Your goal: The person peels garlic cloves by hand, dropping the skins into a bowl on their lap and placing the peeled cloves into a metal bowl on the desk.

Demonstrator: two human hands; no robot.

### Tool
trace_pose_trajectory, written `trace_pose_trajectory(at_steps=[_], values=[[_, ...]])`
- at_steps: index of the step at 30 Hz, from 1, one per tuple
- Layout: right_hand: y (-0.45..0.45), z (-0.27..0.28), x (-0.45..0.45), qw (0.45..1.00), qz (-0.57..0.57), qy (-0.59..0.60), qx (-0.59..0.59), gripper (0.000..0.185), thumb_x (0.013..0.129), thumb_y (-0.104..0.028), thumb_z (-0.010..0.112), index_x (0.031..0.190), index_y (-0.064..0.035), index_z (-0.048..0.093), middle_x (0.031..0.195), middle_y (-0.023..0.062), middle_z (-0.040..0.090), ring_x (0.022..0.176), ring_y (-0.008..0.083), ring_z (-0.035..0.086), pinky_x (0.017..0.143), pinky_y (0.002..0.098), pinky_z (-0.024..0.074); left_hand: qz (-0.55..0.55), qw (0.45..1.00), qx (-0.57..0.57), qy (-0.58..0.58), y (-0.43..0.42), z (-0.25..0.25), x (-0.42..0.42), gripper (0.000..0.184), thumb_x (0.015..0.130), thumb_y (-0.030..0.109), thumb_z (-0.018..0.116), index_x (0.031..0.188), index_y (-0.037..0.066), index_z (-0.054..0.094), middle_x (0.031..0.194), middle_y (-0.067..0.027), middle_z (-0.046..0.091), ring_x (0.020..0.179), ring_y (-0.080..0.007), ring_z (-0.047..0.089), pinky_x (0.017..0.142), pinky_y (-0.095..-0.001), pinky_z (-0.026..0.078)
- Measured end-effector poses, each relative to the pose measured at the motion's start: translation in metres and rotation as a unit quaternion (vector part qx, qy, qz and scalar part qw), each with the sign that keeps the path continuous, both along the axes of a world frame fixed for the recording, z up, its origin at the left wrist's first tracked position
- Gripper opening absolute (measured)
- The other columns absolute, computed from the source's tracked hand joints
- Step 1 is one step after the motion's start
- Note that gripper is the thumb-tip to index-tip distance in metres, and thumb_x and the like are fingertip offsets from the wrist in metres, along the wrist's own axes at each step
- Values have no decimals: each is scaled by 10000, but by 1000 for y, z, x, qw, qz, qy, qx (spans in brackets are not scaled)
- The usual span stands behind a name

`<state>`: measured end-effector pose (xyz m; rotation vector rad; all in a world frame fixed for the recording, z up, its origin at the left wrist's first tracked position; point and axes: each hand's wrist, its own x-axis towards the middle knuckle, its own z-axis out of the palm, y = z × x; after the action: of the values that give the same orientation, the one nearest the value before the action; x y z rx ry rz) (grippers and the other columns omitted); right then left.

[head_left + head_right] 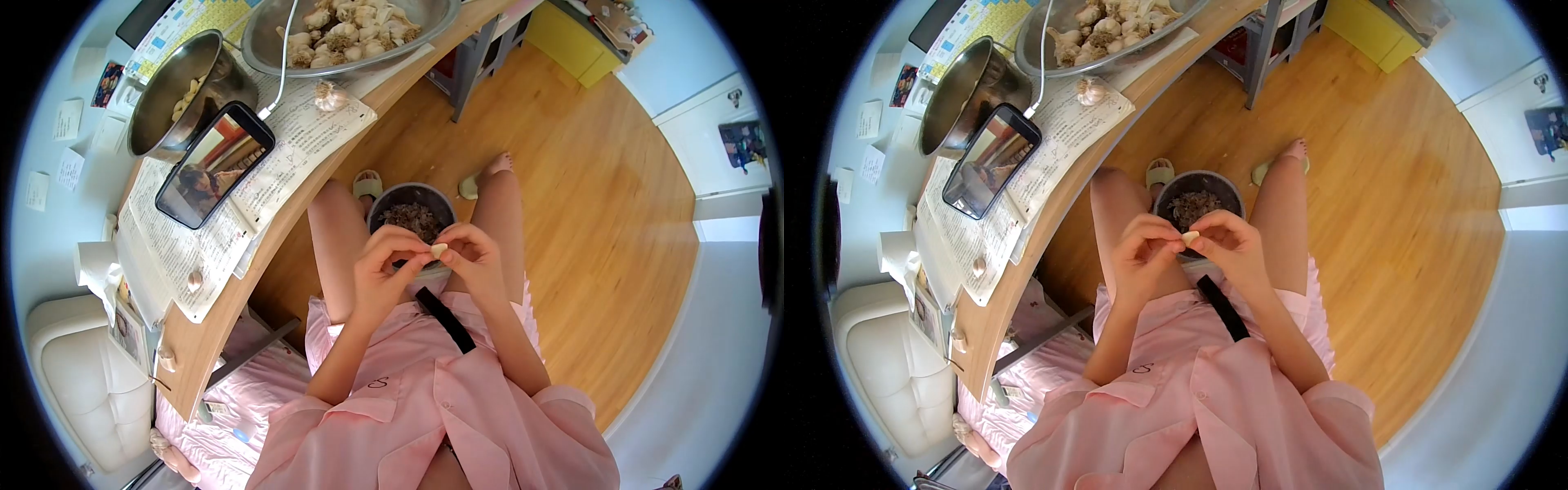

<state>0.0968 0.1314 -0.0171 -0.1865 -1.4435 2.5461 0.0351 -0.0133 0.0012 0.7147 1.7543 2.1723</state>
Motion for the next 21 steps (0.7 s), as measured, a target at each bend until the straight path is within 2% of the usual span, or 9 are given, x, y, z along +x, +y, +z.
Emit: trace_pose_trajectory(at_steps=[6,12,15,18,21], values=[[-4,-6,2,992,4,-59,-109,175,842,-96,633,961,4,553,926,95,622,842,170,618,794,287,502,-5,998,23,-57,-1,-2,-1,129,773,-102,601,864,-12,584,929,-86,519,865,-148,554,745,-243,492],[-11,0,3,980,19,-62,-188,158,860,-149,618,926,-22,551,921,91,621,849,167,615,816,306,500,1,999,-46,-14,0,10,0,180,746,-77,644,909,-2,628,919,-68,544,837,-140,553,731,-238,483],[-13,-4,5,974,18,-69,-216,138,871,-164,605,900,-41,549,916,75,622,857,154,613,817,300,497,23,982,-150,112,0,17,-1,185,714,-58,675,884,10,657,873,-67,575,790,-155,570,690,-241,478],[-14,-4,7,965,31,-80,-250,139,886,-185,585,868,-56,540,912,59,624,857,140,613,804,289,500,53,959,-182,213,-3,14,-2,163,710,-23,687,862,34,676,842,-58,582,759,-163,596,639,-246,491],[-17,-3,7,958,44,-85,-270,156,896,-207,569,843,-64,532,900,53,626,838,128,616,780,273,508,48,963,-151,217,-2,14,-6,151,700,-6,694,843,41,678,839,-58,597,762,-173,598,631,-256,490]])
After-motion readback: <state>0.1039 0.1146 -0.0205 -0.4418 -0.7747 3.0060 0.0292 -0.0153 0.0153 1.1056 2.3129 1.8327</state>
